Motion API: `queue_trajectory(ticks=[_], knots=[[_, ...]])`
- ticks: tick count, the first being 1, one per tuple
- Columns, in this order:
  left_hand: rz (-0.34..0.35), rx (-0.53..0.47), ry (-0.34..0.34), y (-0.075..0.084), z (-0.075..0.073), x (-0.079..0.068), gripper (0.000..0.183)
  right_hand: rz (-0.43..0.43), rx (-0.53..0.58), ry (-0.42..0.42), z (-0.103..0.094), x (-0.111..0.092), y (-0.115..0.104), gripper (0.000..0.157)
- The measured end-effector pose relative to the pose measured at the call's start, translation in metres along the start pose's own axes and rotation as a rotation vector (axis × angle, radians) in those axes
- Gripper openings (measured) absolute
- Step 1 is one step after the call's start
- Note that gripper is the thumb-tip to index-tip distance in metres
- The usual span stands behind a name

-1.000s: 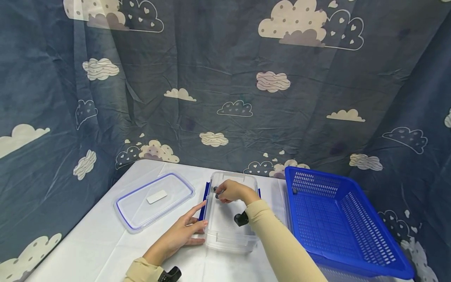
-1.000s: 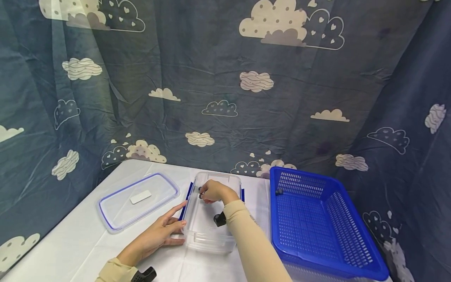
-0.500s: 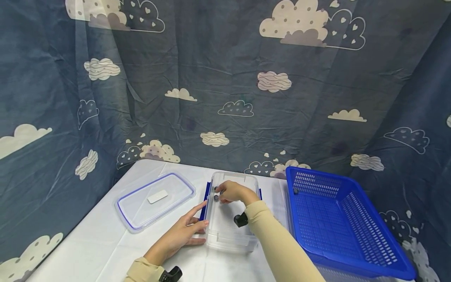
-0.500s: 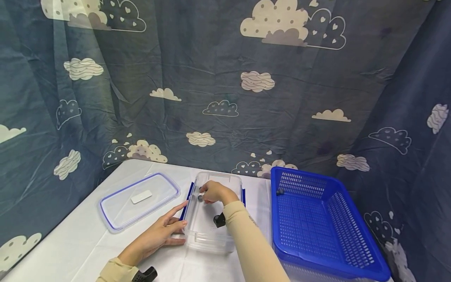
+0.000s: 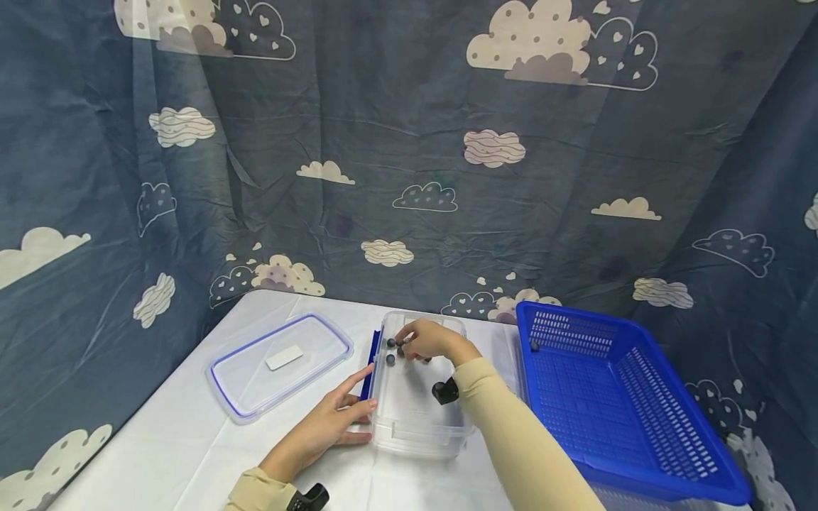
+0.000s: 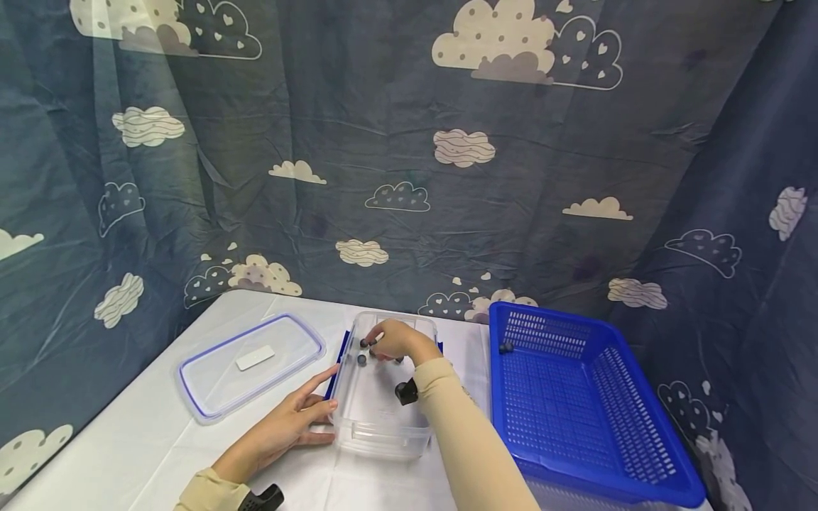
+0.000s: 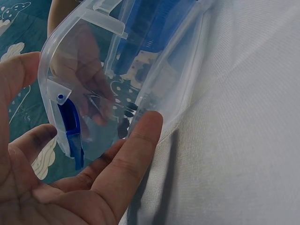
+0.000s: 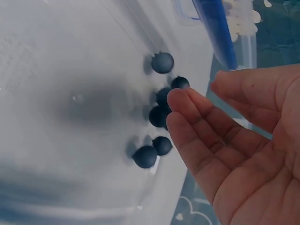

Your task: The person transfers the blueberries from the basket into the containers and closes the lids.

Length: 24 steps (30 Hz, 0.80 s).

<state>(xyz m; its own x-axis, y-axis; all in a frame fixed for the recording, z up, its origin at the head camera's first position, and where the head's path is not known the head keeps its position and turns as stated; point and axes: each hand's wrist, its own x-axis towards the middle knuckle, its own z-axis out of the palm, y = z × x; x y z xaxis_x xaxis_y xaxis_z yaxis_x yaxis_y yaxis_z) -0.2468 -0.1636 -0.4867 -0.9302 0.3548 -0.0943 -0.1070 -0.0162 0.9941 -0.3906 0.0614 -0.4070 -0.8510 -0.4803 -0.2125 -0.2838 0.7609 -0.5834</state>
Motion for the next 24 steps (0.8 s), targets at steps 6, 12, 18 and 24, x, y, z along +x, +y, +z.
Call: queue_trajectory(ticks=[6,12,18,24], knots=[[-0.002,-0.001,0.007,0.000,0.002,0.000,0.077,-0.018,0.043,0.000,-0.017,-0.009,0.005,0.040],[-0.006,-0.002,0.011,-0.001,0.002,0.000,0.078,-0.036,0.085,0.015,-0.035,-0.017,0.014,0.041],[-0.009,0.010,0.004,-0.002,0.001,0.000,0.078,-0.023,0.101,0.048,-0.054,-0.023,0.029,0.040],[-0.014,0.004,0.004,-0.001,0.002,-0.001,0.077,0.011,0.104,0.083,-0.076,-0.037,0.042,0.043]])
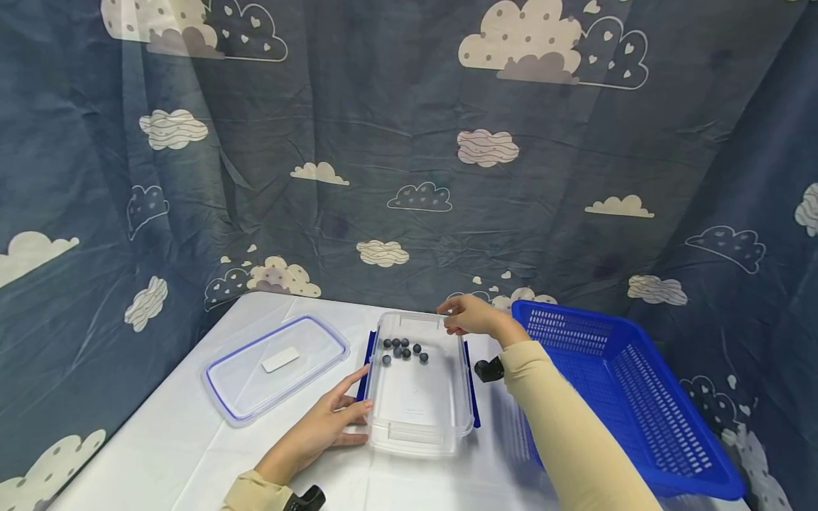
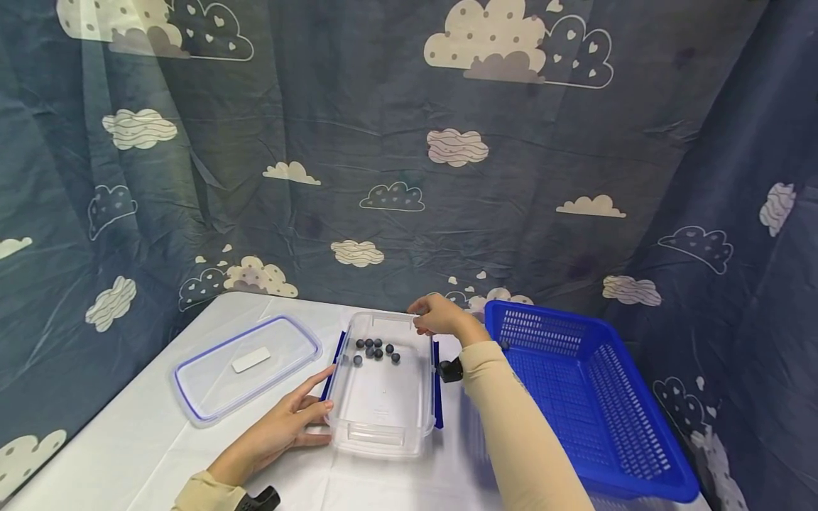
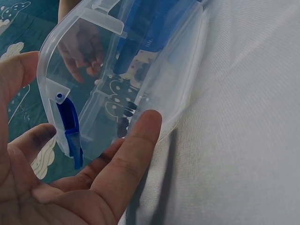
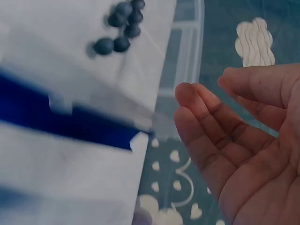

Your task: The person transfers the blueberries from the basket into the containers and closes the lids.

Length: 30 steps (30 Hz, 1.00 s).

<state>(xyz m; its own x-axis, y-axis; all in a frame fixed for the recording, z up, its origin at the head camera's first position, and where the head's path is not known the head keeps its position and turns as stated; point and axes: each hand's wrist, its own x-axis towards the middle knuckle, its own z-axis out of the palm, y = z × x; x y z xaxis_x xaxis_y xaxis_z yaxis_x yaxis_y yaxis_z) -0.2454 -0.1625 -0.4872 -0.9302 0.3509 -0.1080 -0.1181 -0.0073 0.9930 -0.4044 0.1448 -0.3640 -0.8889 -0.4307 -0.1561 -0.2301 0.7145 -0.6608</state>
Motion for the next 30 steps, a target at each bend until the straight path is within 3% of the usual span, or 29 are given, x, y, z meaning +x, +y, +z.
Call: queue_trajectory(ticks=[7,17,30], knots=[[-0.003,0.001,0.006,0.001,0.000,-0.002,0.077,0.019,-0.040,0.054,-0.025,-0.009,0.015,0.041],[-0.009,0.006,0.001,0.002,0.001,-0.002,0.077,0.047,0.019,0.118,-0.055,-0.030,0.045,0.041],[-0.010,0.000,-0.003,0.001,0.000,-0.002,0.077,0.094,0.015,0.198,-0.077,-0.056,0.090,0.039]])
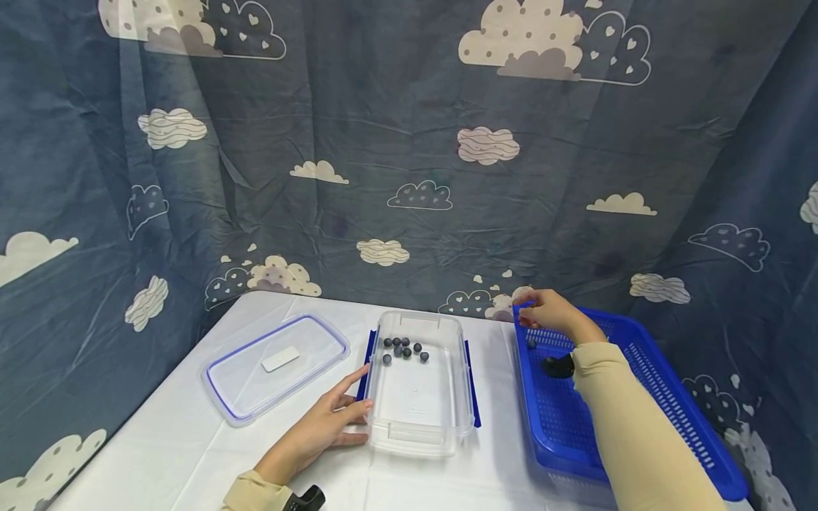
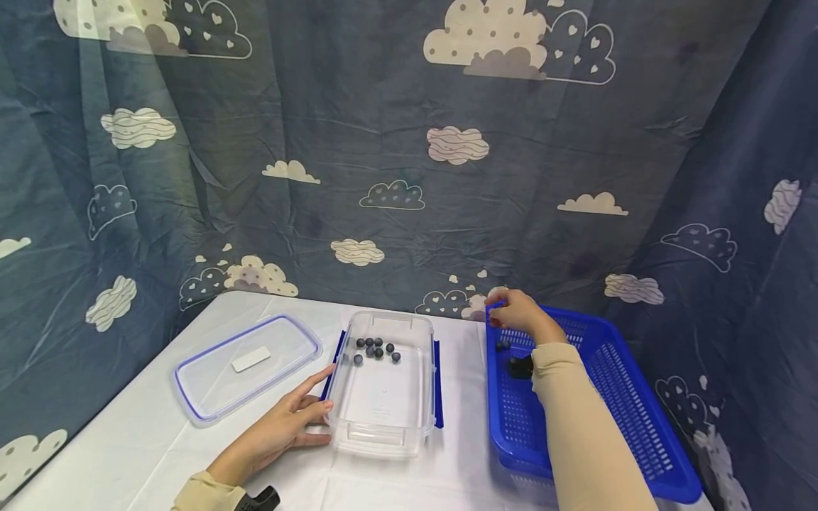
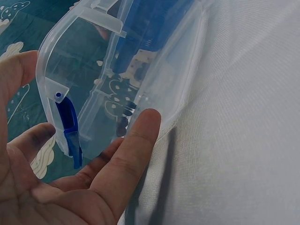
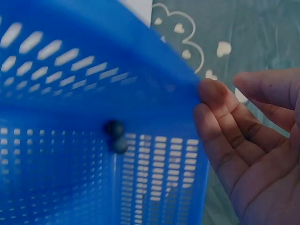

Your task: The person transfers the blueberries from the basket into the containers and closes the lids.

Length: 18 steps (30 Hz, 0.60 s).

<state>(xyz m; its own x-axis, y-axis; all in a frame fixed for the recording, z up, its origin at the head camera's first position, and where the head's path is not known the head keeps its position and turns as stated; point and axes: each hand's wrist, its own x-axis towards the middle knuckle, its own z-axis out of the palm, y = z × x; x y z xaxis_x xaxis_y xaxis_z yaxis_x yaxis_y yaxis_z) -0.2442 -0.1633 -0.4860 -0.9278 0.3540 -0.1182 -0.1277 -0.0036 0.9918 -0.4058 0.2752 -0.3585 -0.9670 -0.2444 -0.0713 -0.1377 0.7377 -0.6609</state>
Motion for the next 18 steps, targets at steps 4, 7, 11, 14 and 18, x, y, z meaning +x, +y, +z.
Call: queue_trajectory(ticks=[4,7,11,14,18], knots=[[-0.002,-0.002,0.001,-0.001,-0.001,0.000,0.077,0.017,0.002,0.012,-0.001,-0.001,0.010,0.039],[-0.003,0.000,0.004,-0.001,-0.001,0.000,0.077,-0.002,-0.005,0.024,0.001,0.000,0.018,0.039],[-0.004,0.004,0.009,-0.001,-0.001,0.000,0.077,-0.005,-0.014,0.019,0.005,0.001,0.030,0.039],[-0.006,0.005,0.009,-0.001,0.000,0.000,0.076,0.037,-0.006,0.000,0.009,0.002,0.039,0.041],[-0.007,0.001,0.007,0.000,0.000,0.001,0.076,0.067,-0.027,-0.018,0.015,0.004,0.051,0.045]])
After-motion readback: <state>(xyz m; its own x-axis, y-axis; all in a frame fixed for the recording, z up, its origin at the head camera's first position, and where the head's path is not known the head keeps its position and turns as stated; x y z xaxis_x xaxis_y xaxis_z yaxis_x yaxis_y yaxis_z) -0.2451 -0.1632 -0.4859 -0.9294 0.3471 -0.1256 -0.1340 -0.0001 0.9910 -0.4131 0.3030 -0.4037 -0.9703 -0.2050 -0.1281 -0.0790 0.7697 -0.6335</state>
